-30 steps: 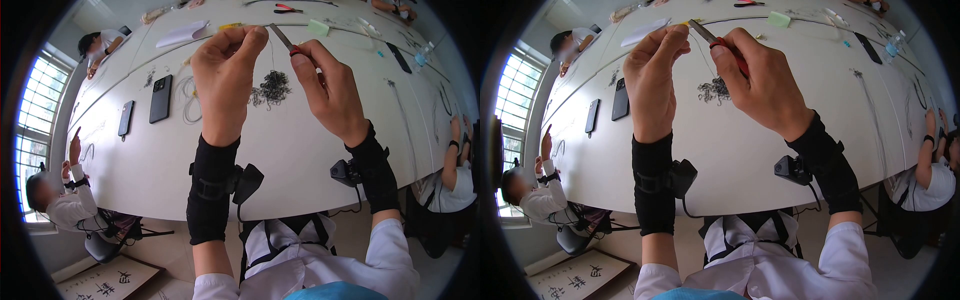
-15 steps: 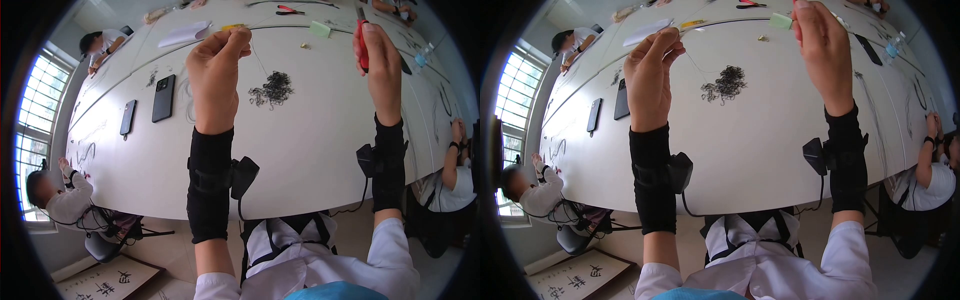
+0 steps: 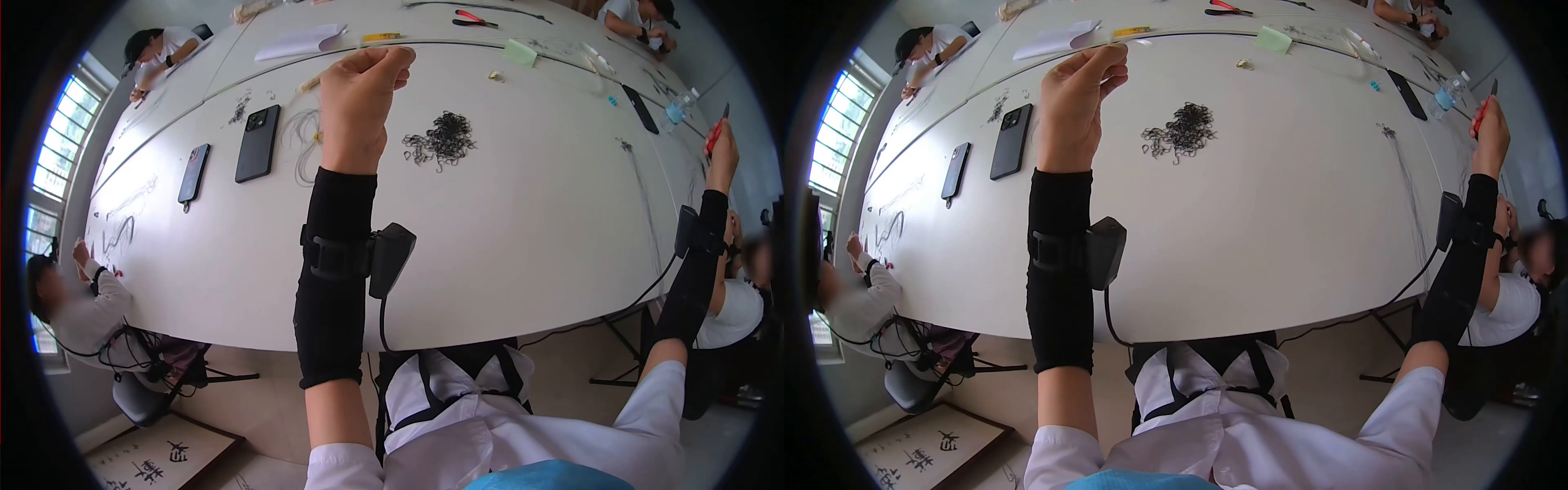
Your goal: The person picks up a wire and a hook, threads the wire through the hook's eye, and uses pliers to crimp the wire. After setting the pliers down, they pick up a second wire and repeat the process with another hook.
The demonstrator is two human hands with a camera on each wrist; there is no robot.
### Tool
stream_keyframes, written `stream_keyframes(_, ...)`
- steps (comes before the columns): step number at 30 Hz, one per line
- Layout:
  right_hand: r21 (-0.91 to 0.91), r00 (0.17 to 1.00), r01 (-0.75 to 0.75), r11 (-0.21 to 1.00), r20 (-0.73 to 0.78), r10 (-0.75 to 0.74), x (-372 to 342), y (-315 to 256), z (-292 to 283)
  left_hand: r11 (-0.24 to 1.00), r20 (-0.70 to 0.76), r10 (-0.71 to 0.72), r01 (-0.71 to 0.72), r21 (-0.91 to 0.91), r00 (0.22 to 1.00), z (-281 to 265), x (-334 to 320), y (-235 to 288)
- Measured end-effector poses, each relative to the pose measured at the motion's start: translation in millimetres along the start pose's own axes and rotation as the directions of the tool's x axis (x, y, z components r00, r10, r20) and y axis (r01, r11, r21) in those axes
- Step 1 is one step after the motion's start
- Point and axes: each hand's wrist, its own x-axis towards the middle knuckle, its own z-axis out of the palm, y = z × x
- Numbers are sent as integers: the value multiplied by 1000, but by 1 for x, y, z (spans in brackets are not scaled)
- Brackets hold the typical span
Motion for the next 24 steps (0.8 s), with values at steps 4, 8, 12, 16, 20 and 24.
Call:
stream_keyframes(4,-181,982,-79,980,152,107,-3,13,2,999,-9,42,-41,7,999,8,-4,2)
stream_keyframes(8,-740,840,9,672,370,396,-48,-9,28,995,-2,91,-91,39,996,7,-6,10)
stream_keyframes(12,-490,860,155,858,495,127,-89,-30,71,989,26,125,-126,73,992,14,-12,20)
stream_keyframes(16,101,682,136,986,712,-167,-168,-86,128,986,60,152,-156,66,987,27,-22,28)
stream_keyframes(20,383,664,41,923,680,-312,-238,-121,171,986,76,155,-159,43,985,38,-31,35)
stream_keyframes(24,488,695,-65,870,648,-311,-261,-133,196,993,86,114,-109,-54,990,45,-39,41)
